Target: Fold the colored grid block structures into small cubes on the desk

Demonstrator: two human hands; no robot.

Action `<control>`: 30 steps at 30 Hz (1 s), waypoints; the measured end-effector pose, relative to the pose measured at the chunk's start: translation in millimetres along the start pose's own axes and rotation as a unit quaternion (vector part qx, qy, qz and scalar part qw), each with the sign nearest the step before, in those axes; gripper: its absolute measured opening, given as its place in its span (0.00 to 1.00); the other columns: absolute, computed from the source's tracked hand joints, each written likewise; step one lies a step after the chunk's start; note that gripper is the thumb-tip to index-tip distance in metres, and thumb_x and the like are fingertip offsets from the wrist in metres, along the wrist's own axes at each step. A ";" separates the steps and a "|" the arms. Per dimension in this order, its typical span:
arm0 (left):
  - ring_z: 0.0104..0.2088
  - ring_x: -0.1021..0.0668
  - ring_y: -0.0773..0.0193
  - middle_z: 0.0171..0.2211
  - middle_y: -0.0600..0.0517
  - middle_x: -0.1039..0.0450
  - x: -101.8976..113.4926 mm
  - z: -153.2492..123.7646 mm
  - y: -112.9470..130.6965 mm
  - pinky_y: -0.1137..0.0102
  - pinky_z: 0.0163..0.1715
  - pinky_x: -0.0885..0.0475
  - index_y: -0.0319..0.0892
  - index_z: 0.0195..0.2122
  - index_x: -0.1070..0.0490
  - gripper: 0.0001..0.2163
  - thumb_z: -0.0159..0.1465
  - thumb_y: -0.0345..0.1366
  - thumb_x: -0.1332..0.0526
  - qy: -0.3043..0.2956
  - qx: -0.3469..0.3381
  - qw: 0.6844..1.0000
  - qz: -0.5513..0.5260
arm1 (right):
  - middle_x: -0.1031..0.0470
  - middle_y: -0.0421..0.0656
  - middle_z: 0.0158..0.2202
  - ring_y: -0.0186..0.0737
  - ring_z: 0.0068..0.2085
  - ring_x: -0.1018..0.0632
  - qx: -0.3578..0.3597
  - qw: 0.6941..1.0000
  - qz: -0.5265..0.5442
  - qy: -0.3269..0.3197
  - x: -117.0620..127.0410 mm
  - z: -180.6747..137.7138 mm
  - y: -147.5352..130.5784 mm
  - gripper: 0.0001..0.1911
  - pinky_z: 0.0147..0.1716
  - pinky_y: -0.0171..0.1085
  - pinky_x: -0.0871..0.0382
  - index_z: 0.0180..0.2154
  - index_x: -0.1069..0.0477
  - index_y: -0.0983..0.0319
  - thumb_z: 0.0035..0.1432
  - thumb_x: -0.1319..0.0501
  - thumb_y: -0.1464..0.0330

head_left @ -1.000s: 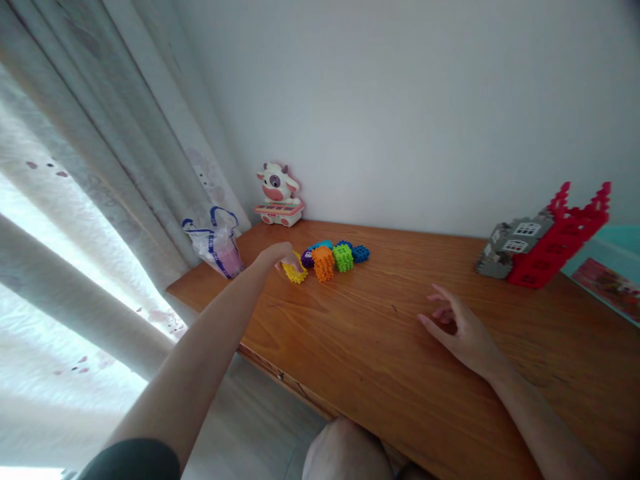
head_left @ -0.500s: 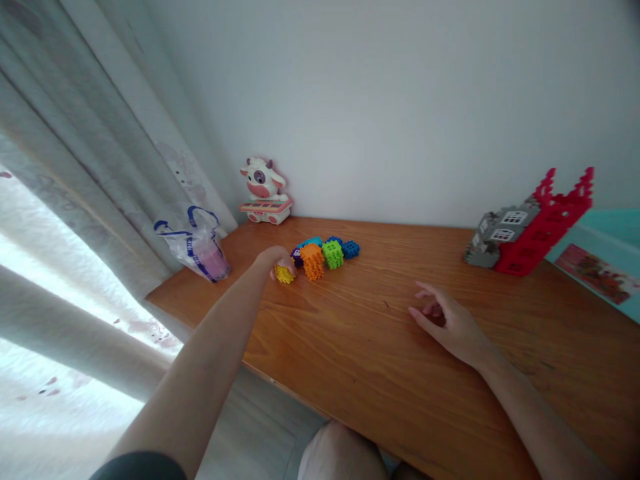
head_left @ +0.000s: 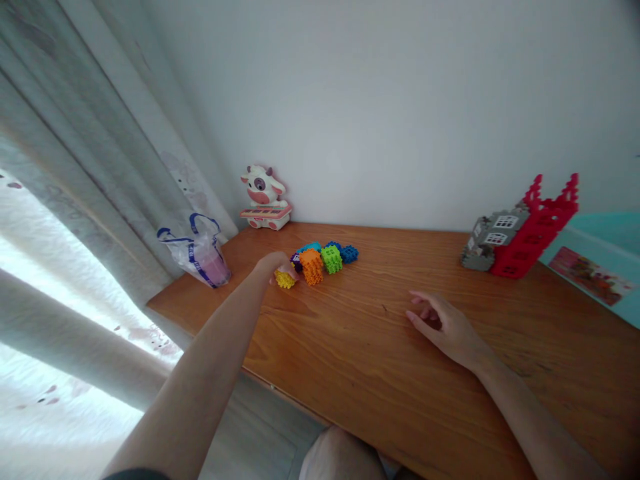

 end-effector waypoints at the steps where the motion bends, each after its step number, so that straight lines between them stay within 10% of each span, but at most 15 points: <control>1: 0.32 0.17 0.50 0.44 0.38 0.21 3.6 -4.8 0.9 0.61 0.28 0.19 0.37 0.44 0.23 0.22 0.51 0.44 0.28 0.005 0.001 1.000 0.008 | 0.24 0.46 0.45 0.41 0.35 0.23 0.002 1.000 0.001 0.000 0.2 0.0 -0.1 0.22 0.37 0.43 0.24 0.55 0.35 0.56 0.62 0.41 0.55; 10: 0.40 0.19 0.42 0.36 0.40 0.20 41.3 -90.6 13.6 0.61 0.35 0.22 0.39 0.37 0.21 0.21 0.39 0.36 0.24 0.129 -0.015 0.967 0.217 | 0.24 0.45 0.44 0.40 0.35 0.24 0.000 1.000 0.019 0.007 -1.2 -1.2 -1.8 0.18 0.37 0.43 0.26 0.52 0.33 0.55 0.62 0.42 0.59; 16: 0.34 0.19 0.52 0.31 0.46 0.20 -51.2 -149.1 82.2 0.64 0.36 0.25 0.43 0.29 0.22 0.15 0.58 0.50 0.38 0.055 -0.347 0.902 0.251 | 0.24 0.45 0.37 0.39 0.33 0.24 -0.024 0.998 0.046 0.019 4.5 1.0 -6.1 0.13 0.34 0.40 0.28 0.47 0.29 0.58 0.63 0.43 0.60; 19: 0.45 0.20 0.55 0.43 0.46 0.21 -101.7 -144.5 134.9 0.65 0.47 0.27 0.44 0.42 0.23 0.14 0.63 0.45 0.42 0.144 -0.458 0.868 0.122 | 0.23 0.44 0.34 0.40 0.32 0.24 -0.076 0.993 0.069 0.057 12.6 -0.3 -3.9 0.13 0.34 0.40 0.28 0.44 0.27 0.58 0.63 0.42 0.59; 23: 0.63 0.33 0.55 0.61 0.41 0.34 -145.6 -115.5 174.7 0.62 0.64 0.41 0.39 0.57 0.31 0.20 0.68 0.42 0.48 0.302 -0.419 0.856 -0.027 | 0.21 0.46 0.36 0.42 0.36 0.21 -0.135 0.980 0.078 0.124 21.1 -5.2 5.8 0.15 0.37 0.41 0.26 0.42 0.28 0.59 0.65 0.46 0.57; 30: 0.64 0.34 0.56 0.63 0.44 0.34 -164.0 -101.4 179.4 0.63 0.66 0.45 0.41 0.56 0.30 0.19 0.67 0.40 0.48 0.318 -0.388 0.863 -0.054 | 0.20 0.44 0.34 0.41 0.34 0.20 -0.129 0.983 -0.018 0.126 31.4 -3.2 6.9 0.09 0.35 0.39 0.25 0.40 0.30 0.58 0.64 0.46 0.63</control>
Point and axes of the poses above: each hand's wrist, its own z-axis towards the middle knuckle, its own x-axis out of the back of the hand, y = z × x, the point moved 4 cm from there along z, towards the middle knuckle
